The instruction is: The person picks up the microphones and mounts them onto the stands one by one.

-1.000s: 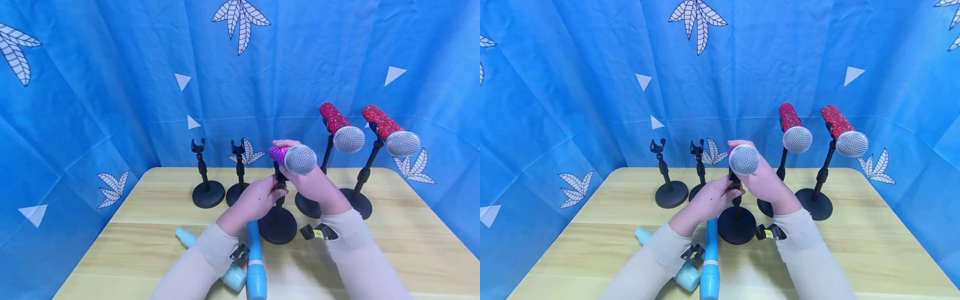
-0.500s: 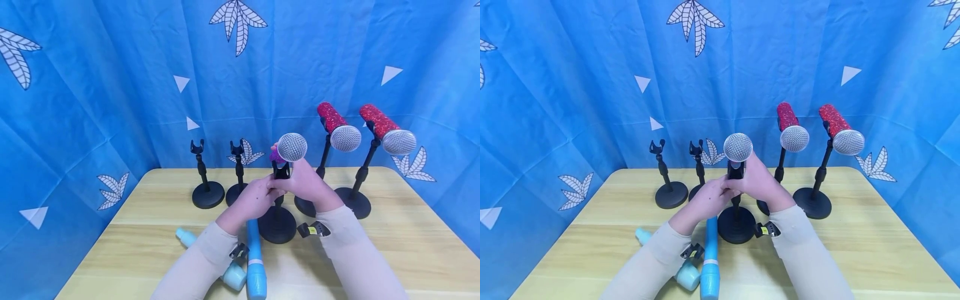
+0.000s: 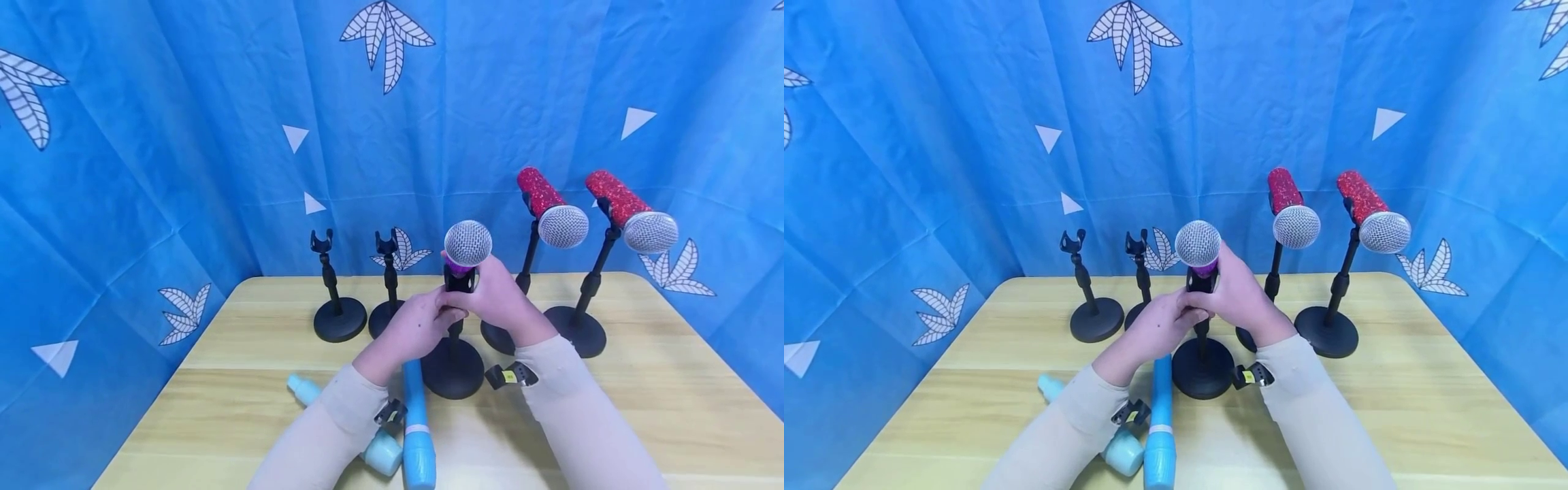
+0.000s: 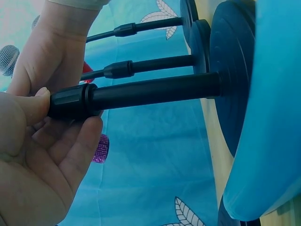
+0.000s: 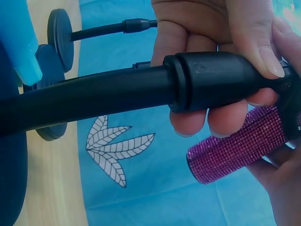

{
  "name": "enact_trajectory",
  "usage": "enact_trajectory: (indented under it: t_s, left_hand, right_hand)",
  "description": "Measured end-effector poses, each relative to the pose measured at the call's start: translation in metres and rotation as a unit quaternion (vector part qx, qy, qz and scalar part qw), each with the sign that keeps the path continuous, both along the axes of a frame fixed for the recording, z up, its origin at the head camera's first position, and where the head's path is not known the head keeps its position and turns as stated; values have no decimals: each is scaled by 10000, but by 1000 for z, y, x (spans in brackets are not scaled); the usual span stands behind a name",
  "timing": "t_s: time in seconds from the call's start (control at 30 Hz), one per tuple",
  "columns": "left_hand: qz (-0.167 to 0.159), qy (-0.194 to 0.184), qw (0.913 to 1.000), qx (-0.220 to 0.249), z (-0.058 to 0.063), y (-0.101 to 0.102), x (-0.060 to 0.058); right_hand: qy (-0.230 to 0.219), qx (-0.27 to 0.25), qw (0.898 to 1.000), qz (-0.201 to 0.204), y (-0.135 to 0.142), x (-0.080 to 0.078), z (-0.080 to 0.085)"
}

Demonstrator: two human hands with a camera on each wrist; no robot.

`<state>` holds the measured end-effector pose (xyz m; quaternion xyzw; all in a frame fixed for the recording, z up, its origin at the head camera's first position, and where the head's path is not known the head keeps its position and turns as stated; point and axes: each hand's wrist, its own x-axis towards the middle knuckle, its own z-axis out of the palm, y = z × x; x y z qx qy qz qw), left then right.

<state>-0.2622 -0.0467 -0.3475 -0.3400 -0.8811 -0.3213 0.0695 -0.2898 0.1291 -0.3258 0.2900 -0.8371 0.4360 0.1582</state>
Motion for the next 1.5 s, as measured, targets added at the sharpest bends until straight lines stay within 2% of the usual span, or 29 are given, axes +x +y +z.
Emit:
enact_trajectory:
  t_s: [0.13,0.3,0.5,0.57,0.77,0.9,1.17,1.37,1.5]
  left_hand:
    - [23,3,10000,-13,2,0,1]
    - [148,-159,9997,-69,2,1,1]
    - [291,350,9977,-505,2,1,2]
    - [316,395,9972,-552,2,2,2]
    - [377,110,9987,-336,2,2,2]
    - [351,53,9988,-323,2,1,1]
    - [339,-59,9990,-288,-2,1,0]
    - [331,146,9990,-245,0,1,0]
    - [330,97,9991,-255,-1,1,0]
  right_hand:
    - [205,-259,9994,86,-1,2,1]
    - [881,-522,9938,442,-3,6,2]
    - [2179,-498,9720,730,-4,5,-3]
    - [2413,-360,9673,699,-2,2,-7]
    - [2416,103,9682,638,2,7,-7]
    - [2345,282,9695,662,2,8,-7]
    - [2093,66,9746,789,1,7,-11]
    - [2114,125,9733,891,1,7,-9]
    - [2132,132,9718,1000,2,9,-8]
